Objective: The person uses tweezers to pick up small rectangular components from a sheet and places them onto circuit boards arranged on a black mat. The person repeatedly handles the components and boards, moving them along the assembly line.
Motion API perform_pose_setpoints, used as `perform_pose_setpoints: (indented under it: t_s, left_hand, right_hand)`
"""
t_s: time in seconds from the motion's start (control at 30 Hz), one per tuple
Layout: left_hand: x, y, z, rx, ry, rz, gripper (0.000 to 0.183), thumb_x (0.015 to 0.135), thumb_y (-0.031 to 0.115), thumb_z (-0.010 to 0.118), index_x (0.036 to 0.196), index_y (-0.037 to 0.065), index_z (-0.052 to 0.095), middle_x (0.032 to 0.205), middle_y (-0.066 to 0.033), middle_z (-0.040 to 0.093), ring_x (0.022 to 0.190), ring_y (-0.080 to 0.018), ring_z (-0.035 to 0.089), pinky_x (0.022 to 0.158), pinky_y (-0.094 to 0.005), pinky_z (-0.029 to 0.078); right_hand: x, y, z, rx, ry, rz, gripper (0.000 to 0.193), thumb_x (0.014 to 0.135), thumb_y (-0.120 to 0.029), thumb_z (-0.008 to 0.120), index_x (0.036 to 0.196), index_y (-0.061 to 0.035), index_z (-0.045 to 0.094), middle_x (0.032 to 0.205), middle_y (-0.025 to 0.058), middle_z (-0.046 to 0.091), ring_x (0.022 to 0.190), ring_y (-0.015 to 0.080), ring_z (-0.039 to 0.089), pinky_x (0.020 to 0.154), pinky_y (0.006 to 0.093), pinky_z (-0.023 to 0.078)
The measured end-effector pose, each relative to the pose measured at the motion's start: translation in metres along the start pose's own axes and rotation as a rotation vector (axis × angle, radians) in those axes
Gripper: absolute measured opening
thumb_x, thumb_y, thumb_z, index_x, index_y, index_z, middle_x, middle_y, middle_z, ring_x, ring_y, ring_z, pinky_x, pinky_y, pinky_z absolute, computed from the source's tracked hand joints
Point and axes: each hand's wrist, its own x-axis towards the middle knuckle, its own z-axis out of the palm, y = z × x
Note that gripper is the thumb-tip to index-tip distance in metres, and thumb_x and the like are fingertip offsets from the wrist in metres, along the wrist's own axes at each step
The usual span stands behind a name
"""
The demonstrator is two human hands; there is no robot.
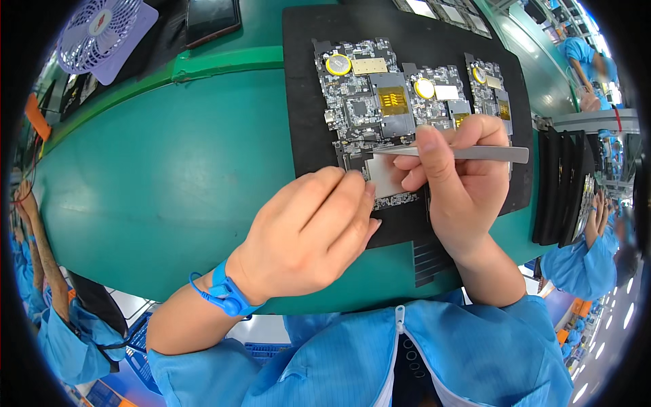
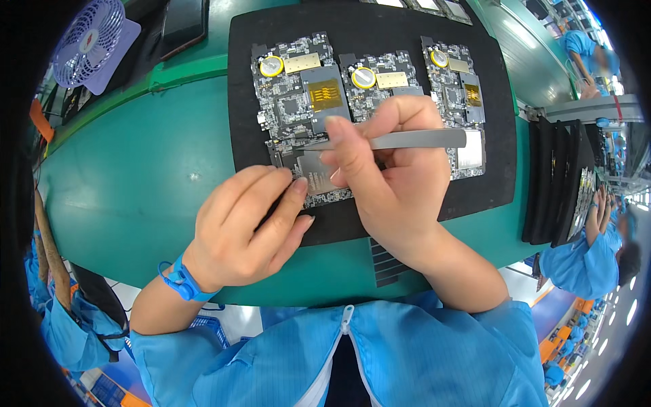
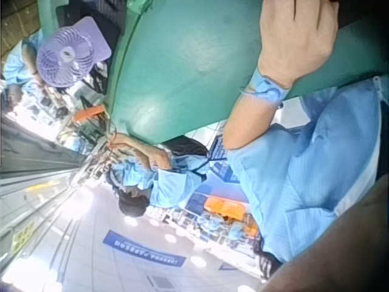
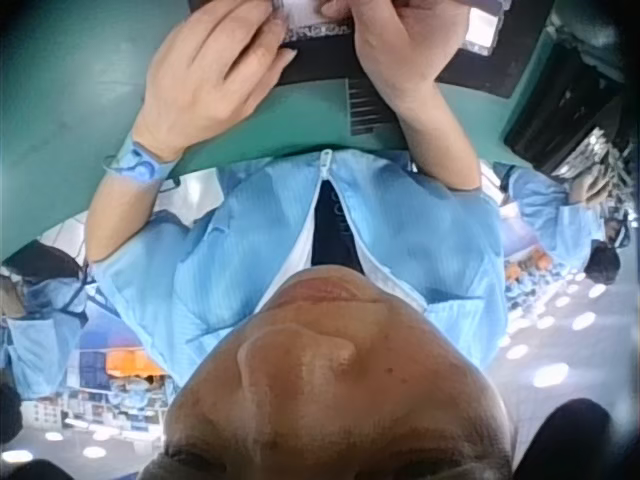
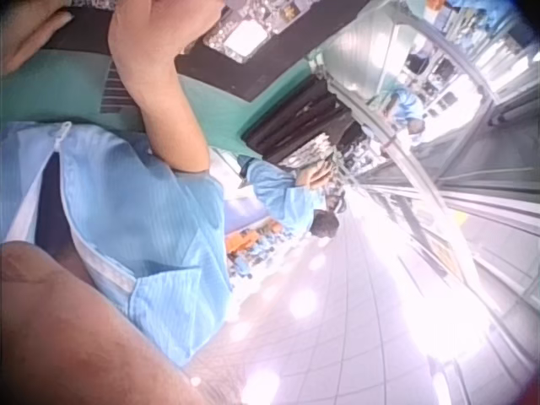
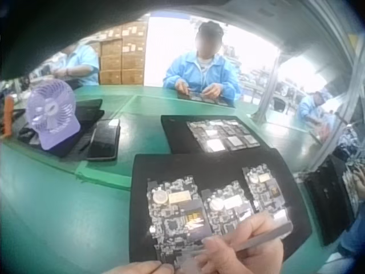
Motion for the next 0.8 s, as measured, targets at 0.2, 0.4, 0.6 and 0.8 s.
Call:
perform_pose_setpoints:
  t_s: [0.2,0.4,0.6,0.8]
  left_hand:
    - [0.003,0.001,-0.001,0.07,0.008,0.056,0.033,0.056,0.007,0.074,0.086,-0.005,0.067,0.089,-0.013,0.062,0.08,-0.0277,0.062,0.064,-0.0326,0.052]
    - [0.003,0.0,-0.002,0.069,0.004,0.054,0.032,0.056,0.006,0.073,0.086,-0.004,0.068,0.09,-0.0129,0.062,0.08,-0.027,0.062,0.063,-0.0321,0.052]
    - [0.002,-0.002,-0.001,0.041,-0.009,0.02,0.034,0.057,0.006,0.073,0.089,-0.003,0.067,0.099,-0.0153,0.061,0.083,-0.0286,0.06,0.066,-0.0338,0.052]
    - [0.009,0.003,-0.01,0.013,-0.16,-0.053,0.035,0.06,0.006,0.071,0.094,-0.001,0.063,0.112,-0.0173,0.059,0.093,-0.0317,0.057,0.076,-0.0373,0.05]
  right_hand:
    - [-0.001,0.001,0.003,-0.06,-0.022,-0.023,0.023,0.086,-0.002,0.066,0.087,-0.0025,0.043,0.069,0.0023,0.054,0.057,0.0067,0.062,0.045,0.0159,0.05]
    - [0.0,0.007,0.001,-0.232,-0.034,-0.144,0.024,0.083,-0.001,0.069,0.082,-0.0041,0.045,0.066,0.0,0.052,0.055,0.0049,0.059,0.042,0.0165,0.041]
    - [-0.003,0.011,-0.003,-0.324,-0.068,-0.304,0.024,0.083,0.002,0.067,0.084,-0.0051,0.044,0.065,-0.0001,0.052,0.048,0.0039,0.052,0.04,0.0186,0.038]
    - [0.0,-0.026,-0.017,0.239,0.115,0.095,0.017,0.09,0.0,0.055,0.097,-0.0047,0.039,0.06,0.005,0.053,0.043,0.0063,0.047,0.039,0.0212,0.042]
